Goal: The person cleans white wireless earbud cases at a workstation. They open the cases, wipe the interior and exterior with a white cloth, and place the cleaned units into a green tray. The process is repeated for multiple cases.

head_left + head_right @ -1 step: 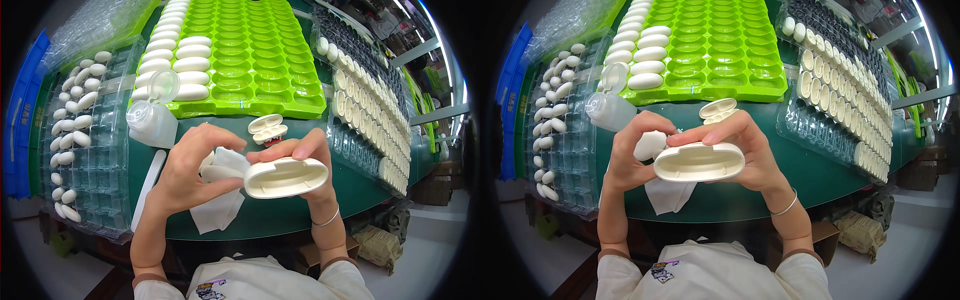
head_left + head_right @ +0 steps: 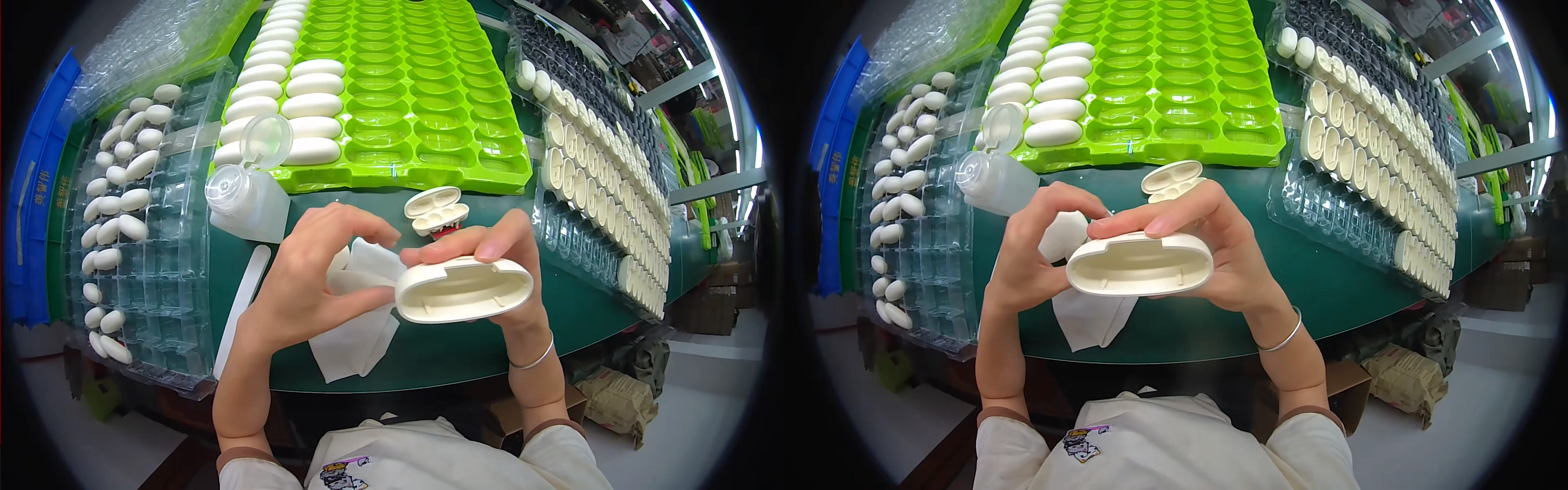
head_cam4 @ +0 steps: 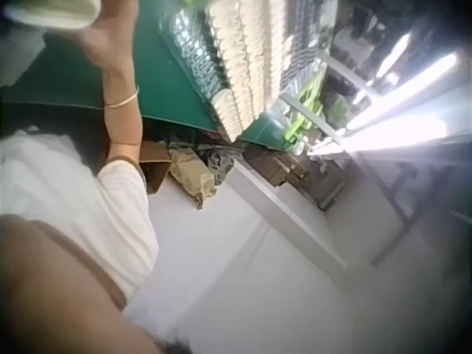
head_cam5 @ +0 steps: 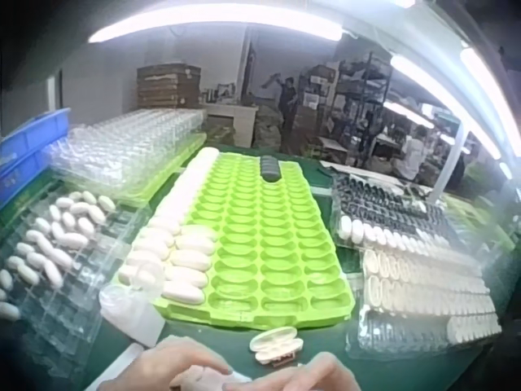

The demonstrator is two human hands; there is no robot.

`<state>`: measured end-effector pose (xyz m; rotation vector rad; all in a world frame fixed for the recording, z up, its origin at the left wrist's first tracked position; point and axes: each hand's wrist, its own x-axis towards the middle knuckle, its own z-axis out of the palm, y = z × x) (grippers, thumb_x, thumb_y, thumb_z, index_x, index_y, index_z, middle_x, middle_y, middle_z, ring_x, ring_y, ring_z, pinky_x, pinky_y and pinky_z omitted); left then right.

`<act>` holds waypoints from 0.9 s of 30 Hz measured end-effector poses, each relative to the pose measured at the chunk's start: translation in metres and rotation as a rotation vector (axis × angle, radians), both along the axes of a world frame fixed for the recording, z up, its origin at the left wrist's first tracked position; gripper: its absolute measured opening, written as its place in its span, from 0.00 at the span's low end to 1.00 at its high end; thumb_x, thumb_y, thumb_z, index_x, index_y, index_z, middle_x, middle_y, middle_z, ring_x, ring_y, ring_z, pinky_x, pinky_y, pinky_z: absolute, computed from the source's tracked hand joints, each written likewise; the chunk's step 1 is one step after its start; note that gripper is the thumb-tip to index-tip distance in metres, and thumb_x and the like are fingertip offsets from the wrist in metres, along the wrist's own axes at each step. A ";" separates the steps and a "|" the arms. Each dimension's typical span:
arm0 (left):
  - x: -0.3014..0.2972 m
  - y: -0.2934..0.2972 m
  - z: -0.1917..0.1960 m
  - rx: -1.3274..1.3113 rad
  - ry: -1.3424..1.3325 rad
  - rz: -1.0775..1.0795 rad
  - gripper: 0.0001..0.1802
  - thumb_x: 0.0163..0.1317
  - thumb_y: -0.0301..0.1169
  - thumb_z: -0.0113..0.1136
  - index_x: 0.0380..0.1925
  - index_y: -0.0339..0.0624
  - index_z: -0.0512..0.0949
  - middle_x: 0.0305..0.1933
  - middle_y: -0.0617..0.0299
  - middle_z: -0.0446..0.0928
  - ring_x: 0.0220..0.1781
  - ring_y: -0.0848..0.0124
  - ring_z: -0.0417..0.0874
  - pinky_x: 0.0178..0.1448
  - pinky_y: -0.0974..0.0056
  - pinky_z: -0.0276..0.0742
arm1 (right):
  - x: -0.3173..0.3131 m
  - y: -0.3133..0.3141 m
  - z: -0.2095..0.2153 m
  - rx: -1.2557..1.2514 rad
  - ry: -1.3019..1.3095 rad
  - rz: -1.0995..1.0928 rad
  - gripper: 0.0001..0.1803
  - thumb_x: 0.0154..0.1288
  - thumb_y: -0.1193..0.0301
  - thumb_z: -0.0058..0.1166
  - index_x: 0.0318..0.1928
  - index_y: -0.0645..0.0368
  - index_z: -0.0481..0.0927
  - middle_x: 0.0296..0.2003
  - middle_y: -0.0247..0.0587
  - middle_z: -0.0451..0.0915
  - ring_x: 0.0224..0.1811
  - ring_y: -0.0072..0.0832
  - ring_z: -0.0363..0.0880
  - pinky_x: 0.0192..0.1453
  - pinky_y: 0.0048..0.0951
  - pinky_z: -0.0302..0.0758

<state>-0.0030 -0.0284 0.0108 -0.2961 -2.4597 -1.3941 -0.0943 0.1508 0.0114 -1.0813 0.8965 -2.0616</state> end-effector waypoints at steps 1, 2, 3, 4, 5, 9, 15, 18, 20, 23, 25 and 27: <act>0.000 0.000 0.001 -0.032 -0.066 -0.024 0.25 0.34 0.28 0.69 0.36 0.40 0.71 0.37 0.59 0.73 0.42 0.61 0.73 0.49 0.63 0.64 | 0.000 0.000 0.000 0.013 -0.004 -0.009 0.19 0.51 0.77 0.58 0.40 0.56 0.64 0.45 0.63 0.71 0.52 0.47 0.70 0.53 0.41 0.70; 0.000 0.001 0.001 -0.064 -0.132 -0.049 0.25 0.34 0.28 0.68 0.36 0.41 0.71 0.37 0.59 0.72 0.43 0.61 0.72 0.50 0.62 0.63 | 0.000 0.000 0.001 0.026 -0.009 -0.018 0.18 0.51 0.77 0.58 0.40 0.56 0.64 0.45 0.63 0.71 0.52 0.47 0.70 0.53 0.41 0.70; 0.001 0.001 0.001 -0.099 -0.200 -0.071 0.25 0.34 0.28 0.68 0.36 0.41 0.70 0.37 0.59 0.72 0.44 0.61 0.71 0.52 0.62 0.61 | 0.001 -0.001 0.001 0.035 -0.016 -0.024 0.18 0.51 0.76 0.58 0.40 0.56 0.64 0.45 0.63 0.71 0.52 0.46 0.70 0.53 0.40 0.70; 0.002 0.000 0.000 -0.119 -0.219 -0.099 0.25 0.34 0.28 0.68 0.36 0.42 0.70 0.38 0.59 0.71 0.45 0.61 0.70 0.52 0.62 0.60 | 0.001 0.000 0.001 0.048 -0.015 -0.034 0.18 0.51 0.76 0.58 0.40 0.56 0.64 0.45 0.62 0.71 0.52 0.46 0.70 0.53 0.39 0.70; 0.003 0.000 -0.001 -0.139 -0.238 -0.127 0.25 0.34 0.28 0.68 0.36 0.42 0.70 0.38 0.59 0.71 0.46 0.62 0.70 0.53 0.62 0.60 | 0.001 0.001 0.002 0.061 -0.014 -0.045 0.18 0.51 0.76 0.58 0.40 0.56 0.65 0.46 0.62 0.71 0.52 0.45 0.70 0.52 0.39 0.70; 0.004 -0.005 0.001 -0.264 -0.267 -0.153 0.25 0.34 0.26 0.67 0.37 0.43 0.71 0.41 0.58 0.69 0.48 0.62 0.68 0.55 0.61 0.58 | 0.000 0.000 0.002 0.107 0.143 -0.084 0.12 0.58 0.71 0.50 0.39 0.56 0.62 0.45 0.69 0.68 0.50 0.56 0.69 0.50 0.48 0.72; 0.005 -0.003 -0.003 -0.334 -0.210 -0.078 0.25 0.33 0.24 0.66 0.37 0.42 0.71 0.41 0.58 0.69 0.49 0.62 0.68 0.58 0.59 0.55 | 0.002 0.000 0.001 0.084 -0.018 -0.068 0.18 0.50 0.75 0.59 0.39 0.56 0.66 0.46 0.60 0.72 0.52 0.41 0.71 0.53 0.37 0.69; 0.005 -0.003 -0.003 -0.330 -0.236 -0.073 0.24 0.33 0.24 0.66 0.37 0.43 0.72 0.41 0.58 0.69 0.49 0.61 0.68 0.58 0.58 0.55 | 0.001 -0.001 0.001 0.072 -0.010 -0.067 0.18 0.50 0.76 0.59 0.39 0.56 0.65 0.46 0.60 0.72 0.52 0.42 0.71 0.53 0.37 0.69; 0.004 -0.003 -0.003 -0.338 -0.235 -0.072 0.24 0.34 0.25 0.66 0.37 0.43 0.72 0.40 0.58 0.70 0.48 0.62 0.69 0.59 0.58 0.55 | -0.001 0.000 0.000 0.091 0.099 -0.105 0.16 0.53 0.73 0.56 0.39 0.56 0.63 0.45 0.65 0.70 0.50 0.50 0.71 0.50 0.44 0.71; 0.006 -0.004 -0.004 -0.358 -0.239 -0.059 0.22 0.36 0.25 0.65 0.36 0.43 0.72 0.37 0.59 0.71 0.46 0.62 0.70 0.59 0.57 0.55 | -0.003 -0.002 -0.006 0.100 0.157 -0.128 0.19 0.51 0.73 0.58 0.39 0.55 0.62 0.44 0.67 0.70 0.48 0.54 0.71 0.49 0.47 0.73; 0.005 -0.004 -0.004 -0.366 -0.230 -0.060 0.21 0.36 0.25 0.65 0.36 0.42 0.73 0.35 0.59 0.72 0.44 0.63 0.71 0.60 0.56 0.54 | -0.004 -0.002 -0.005 0.107 0.161 -0.137 0.21 0.49 0.73 0.61 0.39 0.55 0.62 0.44 0.66 0.70 0.48 0.54 0.71 0.49 0.47 0.73; 0.005 -0.004 -0.005 -0.375 -0.225 -0.061 0.20 0.37 0.25 0.65 0.36 0.42 0.73 0.34 0.59 0.72 0.43 0.63 0.72 0.60 0.55 0.54 | -0.004 -0.002 -0.004 0.109 0.152 -0.135 0.23 0.46 0.74 0.62 0.39 0.55 0.62 0.44 0.65 0.70 0.48 0.54 0.72 0.49 0.47 0.73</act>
